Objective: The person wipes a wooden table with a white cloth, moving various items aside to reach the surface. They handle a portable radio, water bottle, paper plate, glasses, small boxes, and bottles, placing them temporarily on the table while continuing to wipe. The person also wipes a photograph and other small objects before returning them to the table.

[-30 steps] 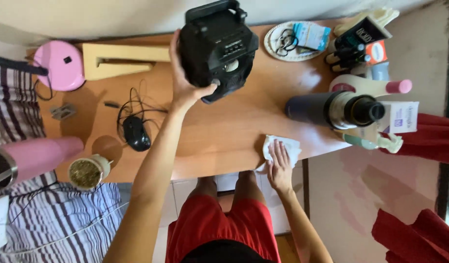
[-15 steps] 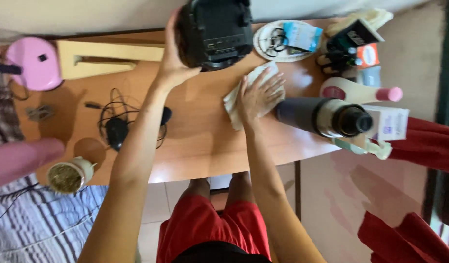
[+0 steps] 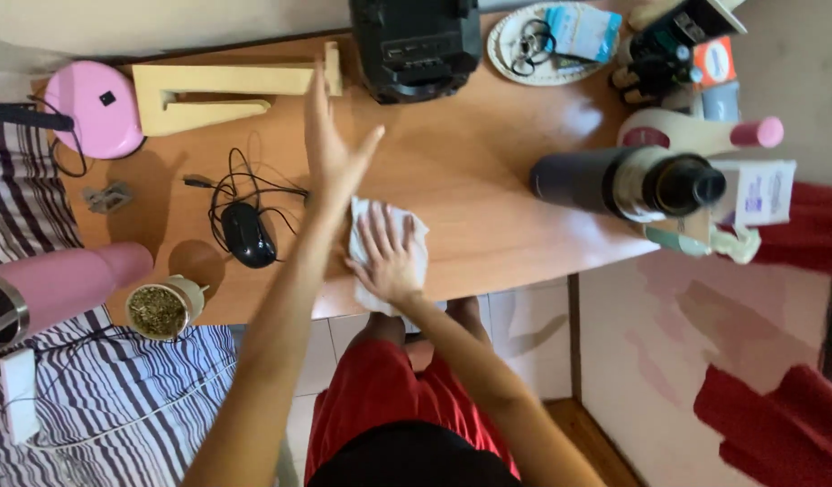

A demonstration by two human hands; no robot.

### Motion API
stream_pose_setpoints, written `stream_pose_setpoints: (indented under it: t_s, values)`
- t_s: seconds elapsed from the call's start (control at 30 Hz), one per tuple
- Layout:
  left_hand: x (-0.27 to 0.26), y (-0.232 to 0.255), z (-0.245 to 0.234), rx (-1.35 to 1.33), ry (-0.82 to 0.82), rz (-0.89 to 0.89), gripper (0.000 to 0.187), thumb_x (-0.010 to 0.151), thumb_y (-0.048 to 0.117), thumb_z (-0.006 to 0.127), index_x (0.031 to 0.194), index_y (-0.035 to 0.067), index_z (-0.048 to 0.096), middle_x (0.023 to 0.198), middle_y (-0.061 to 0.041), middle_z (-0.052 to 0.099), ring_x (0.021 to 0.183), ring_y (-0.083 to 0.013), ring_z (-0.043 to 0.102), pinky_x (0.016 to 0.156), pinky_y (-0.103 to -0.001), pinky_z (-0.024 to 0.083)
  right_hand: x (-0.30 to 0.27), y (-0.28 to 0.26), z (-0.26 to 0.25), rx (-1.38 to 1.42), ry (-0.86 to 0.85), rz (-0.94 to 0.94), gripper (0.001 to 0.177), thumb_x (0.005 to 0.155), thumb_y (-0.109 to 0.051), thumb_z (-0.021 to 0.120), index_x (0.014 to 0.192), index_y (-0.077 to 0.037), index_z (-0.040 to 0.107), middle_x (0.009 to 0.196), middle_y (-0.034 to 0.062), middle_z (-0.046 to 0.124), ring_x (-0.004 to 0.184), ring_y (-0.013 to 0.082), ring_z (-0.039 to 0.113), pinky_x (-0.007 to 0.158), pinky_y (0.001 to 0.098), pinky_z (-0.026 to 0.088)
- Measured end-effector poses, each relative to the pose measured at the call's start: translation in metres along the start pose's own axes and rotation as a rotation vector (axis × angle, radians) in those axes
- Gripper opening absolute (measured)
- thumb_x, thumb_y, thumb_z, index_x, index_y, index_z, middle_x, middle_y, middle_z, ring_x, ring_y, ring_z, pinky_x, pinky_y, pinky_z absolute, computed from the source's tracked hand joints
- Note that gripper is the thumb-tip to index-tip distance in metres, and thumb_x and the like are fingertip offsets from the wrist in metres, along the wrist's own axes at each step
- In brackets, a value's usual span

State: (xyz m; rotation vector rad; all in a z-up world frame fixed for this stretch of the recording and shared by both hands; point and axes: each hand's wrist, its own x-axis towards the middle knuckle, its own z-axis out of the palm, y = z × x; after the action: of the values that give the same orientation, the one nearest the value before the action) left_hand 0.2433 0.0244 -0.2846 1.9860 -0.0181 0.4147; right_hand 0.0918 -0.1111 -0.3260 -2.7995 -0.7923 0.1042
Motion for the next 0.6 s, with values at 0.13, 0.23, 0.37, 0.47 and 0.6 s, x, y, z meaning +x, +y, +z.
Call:
stream_pose_setpoints:
  t_s: [0.13, 0.23, 0.37, 0.47, 0.6]
  values:
    - [-0.069, 0.081, 0.067, -0.501, 0.012, -0.272, 0.09, 0.089, 0.02, 0.088, 0.161, 0.014, 0.033, 0.164, -0.01, 0.034, 0.154, -0.0269, 0.03, 0.129, -0.044, 0.023, -0.061, 0.059, 0.022, 0.128, 0.123, -0.034, 0.057, 0.084, -0.047, 0.065, 0.127, -0.009, 0.07, 0.131, 0.0201, 0.065, 0.135, 0.0381, 0.053, 0.114, 0.073, 0.023]
    - [-0.064, 0.136, 0.133, -0.56, -0.374, -0.19, 0.112, 0.074, 0.03, 0.097, 0.164, 0.021, 0.031, 0.167, -0.004, 0.032, 0.156, -0.0224, 0.029, 0.13, -0.041, 0.018, -0.104, 0.13, 0.031, 0.016, 0.194, 0.136, 0.05, 0.083, -0.042, 0.064, 0.12, -0.009, 0.07, 0.123, 0.0188, 0.065, 0.131, 0.0401, 0.055, 0.114, 0.0724, 0.023]
    - [-0.043, 0.152, 0.248, -0.407, -0.301, 0.155, 0.126, 0.052, 0.032, 0.106, 0.157, 0.028, 0.037, 0.15, -0.003, 0.047, 0.142, -0.0243, 0.047, 0.122, -0.037, 0.038, -0.146, 0.188, 0.011, -0.028, 0.257, 0.417, 0.066, 0.087, -0.047, 0.059, 0.136, -0.006, 0.044, 0.138, 0.0264, 0.035, 0.138, 0.0496, 0.031, 0.117, 0.0706, 0.015]
    - [-0.046, 0.152, 0.263, -0.299, -0.098, 0.138, 0.109, 0.051, 0.035, 0.104, 0.146, 0.031, 0.05, 0.129, -0.001, 0.067, 0.122, -0.0206, 0.068, 0.108, -0.034, 0.055, -0.166, 0.178, -0.012, 0.111, 0.196, 0.386, 0.098, 0.09, -0.063, 0.057, 0.163, -0.006, 0.022, 0.166, 0.0348, 0.005, 0.152, 0.0548, 0.001, 0.118, 0.0701, 0.006]
    - [-0.05, 0.156, 0.205, -0.446, 0.127, 0.001, 0.101, 0.051, 0.024, 0.107, 0.14, 0.018, 0.059, 0.128, -0.008, 0.069, 0.114, -0.0236, 0.07, 0.1, -0.037, 0.056, -0.146, 0.191, -0.019, 0.057, 0.139, 0.356, 0.101, 0.091, -0.07, 0.051, 0.163, -0.007, 0.022, 0.164, 0.0375, 0.008, 0.15, 0.0587, 0.002, 0.114, 0.074, 0.007]
